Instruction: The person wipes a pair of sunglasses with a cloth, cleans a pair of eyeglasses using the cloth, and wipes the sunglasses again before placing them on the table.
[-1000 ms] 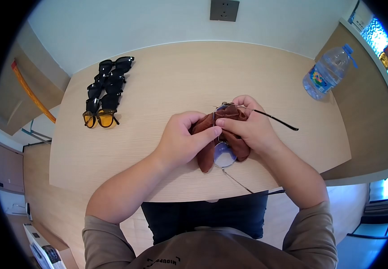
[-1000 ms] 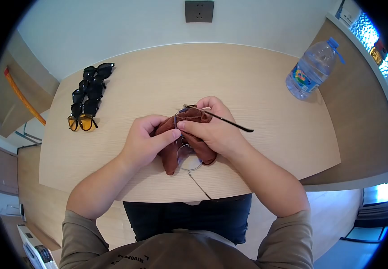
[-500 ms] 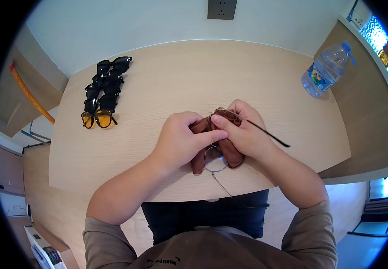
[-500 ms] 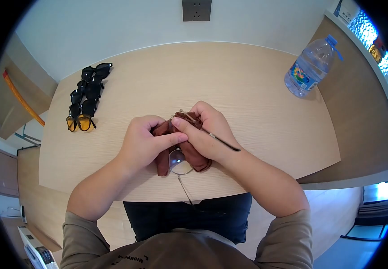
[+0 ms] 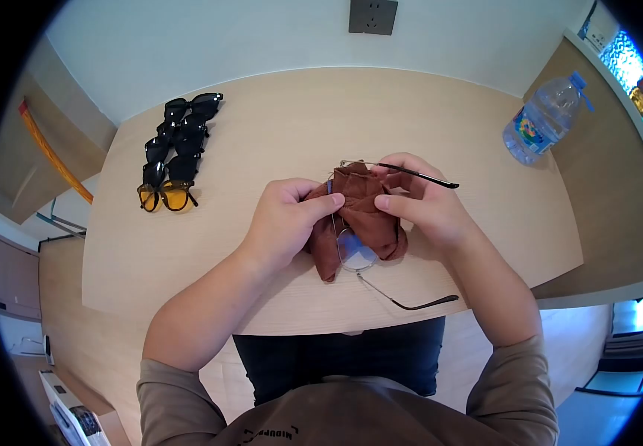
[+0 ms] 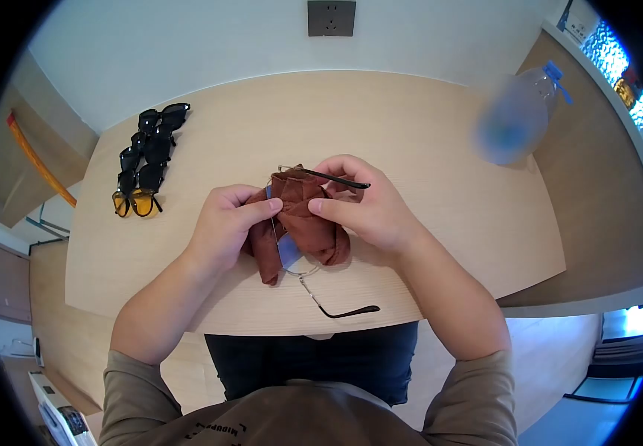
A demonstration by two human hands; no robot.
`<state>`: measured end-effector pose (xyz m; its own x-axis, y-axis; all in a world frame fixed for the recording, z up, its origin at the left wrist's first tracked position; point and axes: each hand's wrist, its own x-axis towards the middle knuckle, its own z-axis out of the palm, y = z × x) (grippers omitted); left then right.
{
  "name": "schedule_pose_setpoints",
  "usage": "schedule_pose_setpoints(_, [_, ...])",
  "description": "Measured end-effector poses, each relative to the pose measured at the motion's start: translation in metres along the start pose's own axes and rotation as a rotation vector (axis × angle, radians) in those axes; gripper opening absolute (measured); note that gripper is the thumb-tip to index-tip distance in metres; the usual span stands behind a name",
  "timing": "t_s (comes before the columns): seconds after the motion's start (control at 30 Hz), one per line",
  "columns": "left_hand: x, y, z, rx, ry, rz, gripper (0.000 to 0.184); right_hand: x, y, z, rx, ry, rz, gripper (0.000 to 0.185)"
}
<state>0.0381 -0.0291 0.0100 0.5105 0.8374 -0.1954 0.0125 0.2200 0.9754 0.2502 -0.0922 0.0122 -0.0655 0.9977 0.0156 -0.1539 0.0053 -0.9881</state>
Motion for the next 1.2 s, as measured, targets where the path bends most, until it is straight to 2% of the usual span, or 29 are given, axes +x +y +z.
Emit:
schedule_pose_setpoints(0.07, [0.002,-0.005,0.0,-0.006,0.014,0.027,0.018,0.002,0.004,-0.003,-0.033,-0.009,0.013,0.033])
schedule_pose_setpoints(0.17, [0.003,-0.01,0.001,0.078,-0.03,0.074,0.016,0.002,0.01,0.006,0.143,0.028,0.04,0.034])
schedule_pose_setpoints(0.27, [-0.006,0.01,0.002,-0.003,-0.185,-0.168,0.014,0.0,0.005,0.014,0.14,0.101,0.112,0.036])
schedule_pose_setpoints(0.37, [-0.007,0.011,0.006,0.036,-0.213,-0.147,0.014,0.001,0.005,0.013,0.096,0.086,0.092,0.038])
schedule_pose_setpoints(0.47, [-0.008,0.009,0.011,0.037,-0.077,-0.097,0.014,0.002,0.007,0.014,0.105,0.091,0.095,0.037])
schedule_pose_setpoints(0.57, [-0.003,0.003,0.011,-0.04,-0.055,-0.033,0.017,-0.001,0.002,0.017,0.077,0.073,0.115,0.036])
schedule_pose_setpoints(0.77, [-0.006,0.008,0.014,0.131,-0.053,-0.013,0.019,0.0,0.005,0.01,0.02,0.087,0.125,0.037])
schedule_pose_setpoints(0.87, [-0.006,0.005,0.014,0.154,-0.019,0.029,0.02,0.001,0.01,0.007,0.053,0.015,0.031,0.037])
schedule_pose_setpoints(1.07, [-0.005,0.003,0.008,0.15,-0.058,0.028,0.026,-0.004,0.0,0.016,0.14,0.081,0.041,0.038])
schedule_pose_setpoints(1.2, [-0.004,0.005,0.008,0.109,-0.102,0.04,0.023,-0.002,0.002,0.01,0.138,0.082,0.055,0.039])
